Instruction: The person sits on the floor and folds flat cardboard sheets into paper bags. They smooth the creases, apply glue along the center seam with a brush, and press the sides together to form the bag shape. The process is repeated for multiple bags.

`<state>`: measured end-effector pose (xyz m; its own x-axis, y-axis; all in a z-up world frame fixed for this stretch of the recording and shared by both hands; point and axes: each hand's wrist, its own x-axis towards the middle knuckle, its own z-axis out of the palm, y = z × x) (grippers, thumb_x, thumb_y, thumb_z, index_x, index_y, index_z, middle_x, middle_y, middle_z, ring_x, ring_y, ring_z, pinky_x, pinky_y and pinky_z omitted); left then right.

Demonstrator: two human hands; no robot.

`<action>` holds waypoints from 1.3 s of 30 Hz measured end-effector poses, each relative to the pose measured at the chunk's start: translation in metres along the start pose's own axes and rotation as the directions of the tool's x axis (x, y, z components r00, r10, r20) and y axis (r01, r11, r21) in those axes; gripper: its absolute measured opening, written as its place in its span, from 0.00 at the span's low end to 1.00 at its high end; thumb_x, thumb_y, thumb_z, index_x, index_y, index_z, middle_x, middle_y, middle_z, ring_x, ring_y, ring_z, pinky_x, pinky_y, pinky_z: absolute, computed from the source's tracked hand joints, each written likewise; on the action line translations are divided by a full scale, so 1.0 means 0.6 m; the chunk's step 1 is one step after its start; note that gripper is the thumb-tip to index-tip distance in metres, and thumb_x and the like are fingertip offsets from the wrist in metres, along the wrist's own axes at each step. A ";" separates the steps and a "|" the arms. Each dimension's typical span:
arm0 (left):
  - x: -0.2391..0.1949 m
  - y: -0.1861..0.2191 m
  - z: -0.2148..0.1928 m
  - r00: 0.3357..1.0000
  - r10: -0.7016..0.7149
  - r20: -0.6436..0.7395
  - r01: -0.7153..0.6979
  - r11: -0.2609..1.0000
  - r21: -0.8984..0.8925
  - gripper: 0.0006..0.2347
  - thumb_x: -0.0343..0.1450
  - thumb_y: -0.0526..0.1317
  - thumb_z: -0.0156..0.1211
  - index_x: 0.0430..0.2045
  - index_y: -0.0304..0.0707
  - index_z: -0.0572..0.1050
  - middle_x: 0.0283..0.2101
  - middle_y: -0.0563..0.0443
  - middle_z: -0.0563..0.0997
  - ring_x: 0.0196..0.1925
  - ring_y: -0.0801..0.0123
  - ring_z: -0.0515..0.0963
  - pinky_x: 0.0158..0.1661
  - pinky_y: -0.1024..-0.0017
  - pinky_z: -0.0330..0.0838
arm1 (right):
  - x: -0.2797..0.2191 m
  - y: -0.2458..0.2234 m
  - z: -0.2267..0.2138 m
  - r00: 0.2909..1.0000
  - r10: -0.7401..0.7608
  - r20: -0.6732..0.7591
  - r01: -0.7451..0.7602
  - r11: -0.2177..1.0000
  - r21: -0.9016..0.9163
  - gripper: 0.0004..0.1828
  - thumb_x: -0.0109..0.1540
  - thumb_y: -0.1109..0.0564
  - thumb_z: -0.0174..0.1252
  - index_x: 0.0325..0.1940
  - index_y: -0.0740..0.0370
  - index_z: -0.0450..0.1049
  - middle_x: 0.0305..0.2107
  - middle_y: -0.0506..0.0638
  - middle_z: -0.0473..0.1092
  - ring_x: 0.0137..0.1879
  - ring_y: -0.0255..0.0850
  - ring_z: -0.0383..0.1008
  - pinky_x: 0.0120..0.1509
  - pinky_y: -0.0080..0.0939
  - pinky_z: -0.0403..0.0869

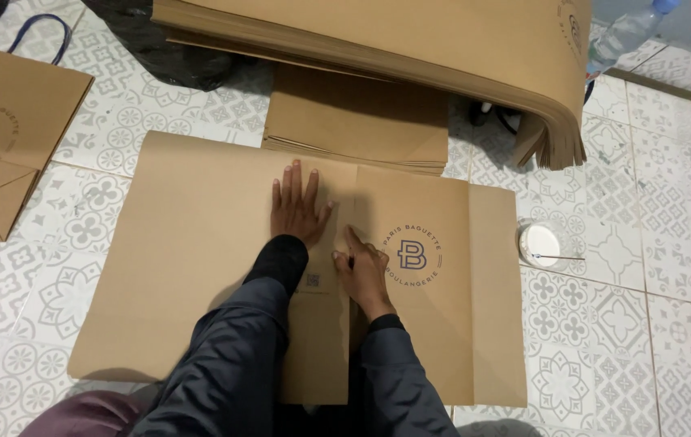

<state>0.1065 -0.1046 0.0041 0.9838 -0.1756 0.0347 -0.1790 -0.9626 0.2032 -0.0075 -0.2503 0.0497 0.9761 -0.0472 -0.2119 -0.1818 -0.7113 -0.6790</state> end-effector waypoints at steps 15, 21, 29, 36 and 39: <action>0.001 0.010 -0.021 0.995 -0.074 0.071 0.066 0.991 0.117 0.32 0.75 0.66 0.24 0.75 0.62 0.37 0.78 0.42 0.37 0.81 0.54 0.35 0.74 0.44 0.31 | -0.011 0.007 0.008 0.998 -0.062 -0.014 0.061 0.995 -0.081 0.33 0.68 0.48 0.56 0.76 0.58 0.59 0.46 0.59 0.77 0.61 0.49 0.72 0.73 0.53 0.51; -0.001 0.007 -0.026 0.996 -0.056 0.065 0.049 0.993 0.112 0.32 0.76 0.65 0.25 0.75 0.59 0.38 0.78 0.39 0.40 0.81 0.52 0.36 0.73 0.42 0.32 | -0.094 0.001 0.005 0.996 -0.007 0.089 0.024 0.980 -0.196 0.34 0.68 0.44 0.55 0.77 0.57 0.59 0.44 0.56 0.79 0.56 0.48 0.75 0.71 0.56 0.52; -0.006 0.007 -0.032 0.996 -0.061 0.071 0.054 0.993 0.107 0.31 0.76 0.65 0.23 0.76 0.59 0.37 0.79 0.40 0.38 0.81 0.53 0.35 0.73 0.43 0.27 | -0.178 0.022 0.064 0.995 -0.075 -0.067 0.053 0.960 -0.274 0.29 0.70 0.49 0.55 0.74 0.58 0.62 0.33 0.51 0.76 0.50 0.44 0.73 0.69 0.53 0.53; -0.025 -0.019 -0.016 0.996 0.035 0.080 -0.036 0.999 0.013 0.31 0.77 0.62 0.23 0.76 0.53 0.39 0.79 0.40 0.37 0.81 0.54 0.36 0.74 0.46 0.28 | -0.179 0.050 0.098 0.985 -0.142 -0.094 0.102 0.933 -0.345 0.33 0.71 0.51 0.51 0.78 0.60 0.52 0.37 0.50 0.71 0.52 0.47 0.67 0.68 0.61 0.51; -0.081 -0.033 0.000 0.996 0.086 0.017 -0.086 0.996 -0.008 0.31 0.78 0.60 0.26 0.76 0.50 0.39 0.79 0.40 0.38 0.81 0.52 0.39 0.74 0.47 0.32 | -0.176 0.082 0.117 0.991 -0.117 -0.070 0.092 0.950 -0.297 0.30 0.73 0.52 0.47 0.78 0.61 0.54 0.39 0.50 0.71 0.54 0.47 0.66 0.70 0.60 0.48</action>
<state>0.0620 -0.0769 -0.0019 0.9647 -0.2610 0.0358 -0.2626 -0.9424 0.2071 -0.1277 -0.2313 -0.0106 0.9966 -0.0123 -0.0810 -0.0480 -0.8889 -0.4556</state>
